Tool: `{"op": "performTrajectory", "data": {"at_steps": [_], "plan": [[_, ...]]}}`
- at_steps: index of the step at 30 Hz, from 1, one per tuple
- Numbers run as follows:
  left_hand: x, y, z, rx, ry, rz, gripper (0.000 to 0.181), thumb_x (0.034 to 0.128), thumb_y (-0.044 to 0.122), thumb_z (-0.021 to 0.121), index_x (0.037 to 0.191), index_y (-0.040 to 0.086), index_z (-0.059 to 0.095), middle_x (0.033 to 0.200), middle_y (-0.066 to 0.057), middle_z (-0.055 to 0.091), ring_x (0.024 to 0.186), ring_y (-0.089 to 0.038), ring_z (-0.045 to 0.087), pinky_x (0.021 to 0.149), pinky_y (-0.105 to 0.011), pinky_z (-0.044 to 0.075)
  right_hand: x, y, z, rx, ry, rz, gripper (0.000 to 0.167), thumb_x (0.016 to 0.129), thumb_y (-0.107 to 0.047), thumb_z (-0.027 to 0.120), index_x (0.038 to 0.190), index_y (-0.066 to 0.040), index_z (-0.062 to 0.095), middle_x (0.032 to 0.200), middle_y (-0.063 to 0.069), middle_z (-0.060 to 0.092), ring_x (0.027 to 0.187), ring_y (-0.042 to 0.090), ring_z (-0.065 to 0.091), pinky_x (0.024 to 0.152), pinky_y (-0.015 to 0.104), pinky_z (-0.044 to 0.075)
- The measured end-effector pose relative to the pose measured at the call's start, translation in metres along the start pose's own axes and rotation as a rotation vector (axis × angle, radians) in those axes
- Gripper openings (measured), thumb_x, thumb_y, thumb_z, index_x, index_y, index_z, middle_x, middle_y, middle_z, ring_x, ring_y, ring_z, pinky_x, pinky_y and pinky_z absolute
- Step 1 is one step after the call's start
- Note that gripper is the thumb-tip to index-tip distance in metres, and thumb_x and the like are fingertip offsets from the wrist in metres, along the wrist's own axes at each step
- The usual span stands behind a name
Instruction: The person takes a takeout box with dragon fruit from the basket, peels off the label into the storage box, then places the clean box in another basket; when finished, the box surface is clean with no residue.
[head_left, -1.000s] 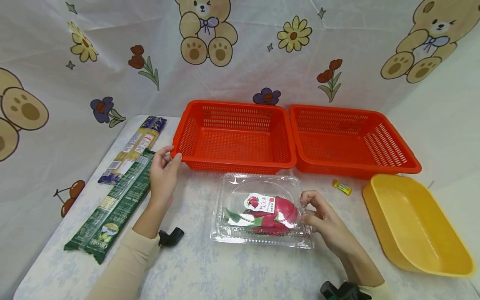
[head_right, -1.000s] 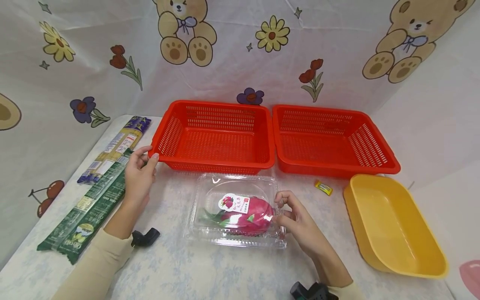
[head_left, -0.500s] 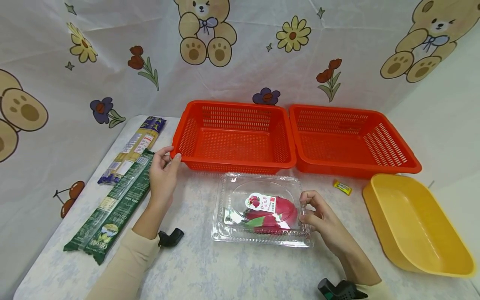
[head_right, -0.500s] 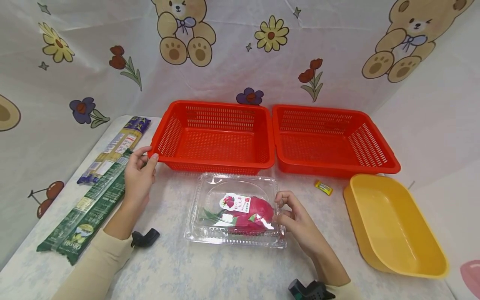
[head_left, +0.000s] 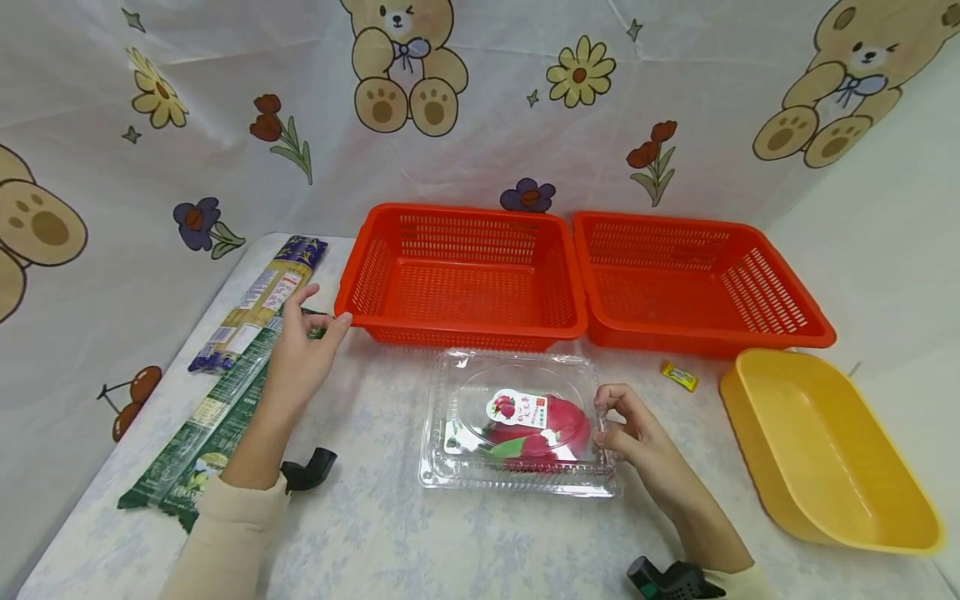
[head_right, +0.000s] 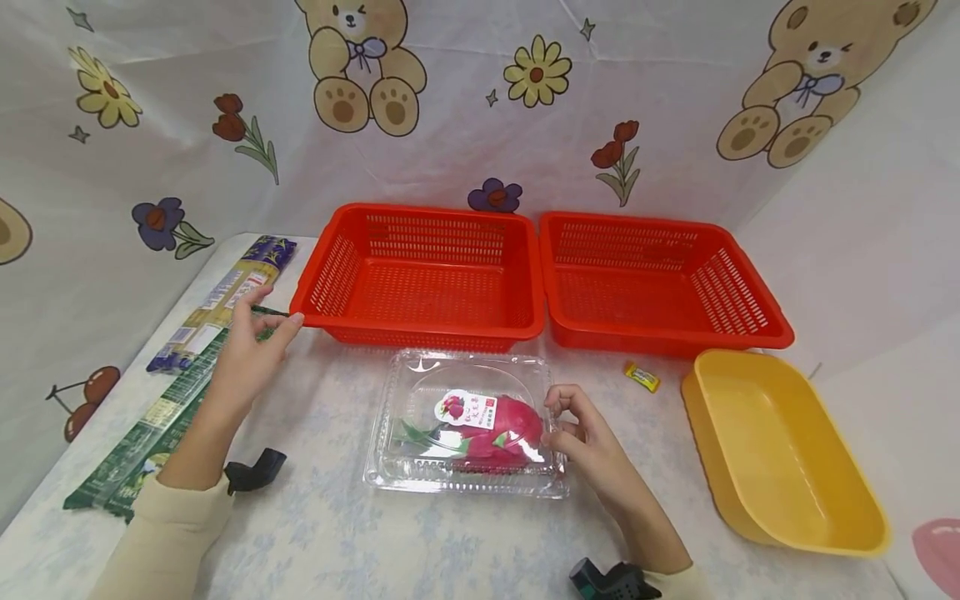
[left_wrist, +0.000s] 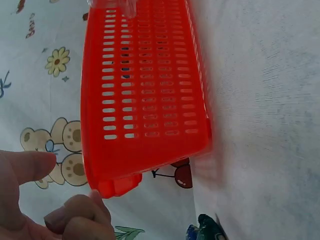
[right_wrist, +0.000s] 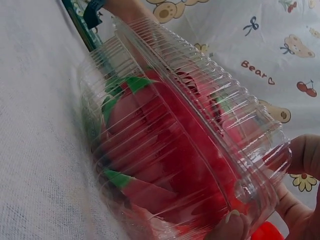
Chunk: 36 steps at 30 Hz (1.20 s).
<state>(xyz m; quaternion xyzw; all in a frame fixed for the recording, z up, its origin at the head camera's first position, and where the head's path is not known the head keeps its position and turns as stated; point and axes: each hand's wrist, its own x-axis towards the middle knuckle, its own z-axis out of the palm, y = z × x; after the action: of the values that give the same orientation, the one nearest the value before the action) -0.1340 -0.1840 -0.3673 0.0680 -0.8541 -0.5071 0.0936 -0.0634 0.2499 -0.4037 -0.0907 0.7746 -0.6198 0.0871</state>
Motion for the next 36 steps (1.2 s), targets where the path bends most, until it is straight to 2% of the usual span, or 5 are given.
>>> {"op": "performTrajectory", "data": {"at_steps": [5, 10, 17, 27, 36], "plan": [[-0.028, 0.004, 0.002, 0.179, 0.033, 0.131, 0.071, 0.1011, 0.042, 0.061, 0.159, 0.021, 0.026, 0.112, -0.008, 0.055, 0.058, -0.023, 0.048, 0.05, -0.033, 0.042, 0.0, 0.0, 0.0, 0.0, 0.004, 0.003, 0.032, 0.094, -0.002, 0.059, 0.123, -0.005, 0.044, 0.124, 0.015, 0.042, 0.104, 0.039, 0.052, 0.081, 0.038, 0.053], [-0.056, 0.006, 0.013, 0.18, -0.045, 0.264, 0.07, 0.0986, 0.036, 0.069, 0.157, 0.025, 0.033, 0.111, -0.003, 0.054, 0.051, -0.016, 0.045, 0.045, -0.029, 0.039, 0.002, 0.0, 0.0, 0.002, 0.004, -0.008, 0.032, 0.093, -0.002, 0.058, 0.122, -0.004, 0.045, 0.123, 0.015, 0.042, 0.106, 0.038, 0.052, 0.082, 0.037, 0.053], [-0.078, 0.006, 0.032, 0.079, -0.269, 0.276, 0.064, 0.0953, 0.046, 0.071, 0.151, 0.041, 0.039, 0.115, 0.001, 0.055, 0.047, -0.008, 0.036, 0.042, -0.026, 0.037, 0.002, -0.002, 0.0, 0.008, 0.013, -0.016, 0.035, 0.095, -0.003, 0.059, 0.127, -0.005, 0.046, 0.123, 0.016, 0.044, 0.103, 0.034, 0.056, 0.081, 0.036, 0.057], [-0.099, -0.002, 0.045, 0.147, -0.458, 0.258, 0.074, 0.0936, 0.058, 0.067, 0.157, 0.048, 0.032, 0.113, 0.011, 0.057, 0.05, -0.007, 0.042, 0.047, -0.026, 0.042, -0.005, 0.004, 0.007, 0.058, -0.012, -0.089, 0.036, 0.101, -0.004, 0.057, 0.136, -0.004, 0.048, 0.118, 0.018, 0.043, 0.084, 0.024, 0.062, 0.071, 0.03, 0.056], [-0.095, -0.006, 0.056, 0.003, -0.476, 0.331, 0.069, 0.0944, 0.044, 0.073, 0.155, 0.041, 0.041, 0.106, 0.007, 0.054, 0.053, -0.004, 0.036, 0.046, -0.024, 0.039, -0.007, 0.005, 0.013, -0.193, 0.08, -0.266, 0.052, 0.096, -0.001, 0.066, 0.144, -0.015, 0.049, 0.12, 0.008, 0.044, 0.064, 0.016, 0.056, 0.05, 0.028, 0.048]]}}
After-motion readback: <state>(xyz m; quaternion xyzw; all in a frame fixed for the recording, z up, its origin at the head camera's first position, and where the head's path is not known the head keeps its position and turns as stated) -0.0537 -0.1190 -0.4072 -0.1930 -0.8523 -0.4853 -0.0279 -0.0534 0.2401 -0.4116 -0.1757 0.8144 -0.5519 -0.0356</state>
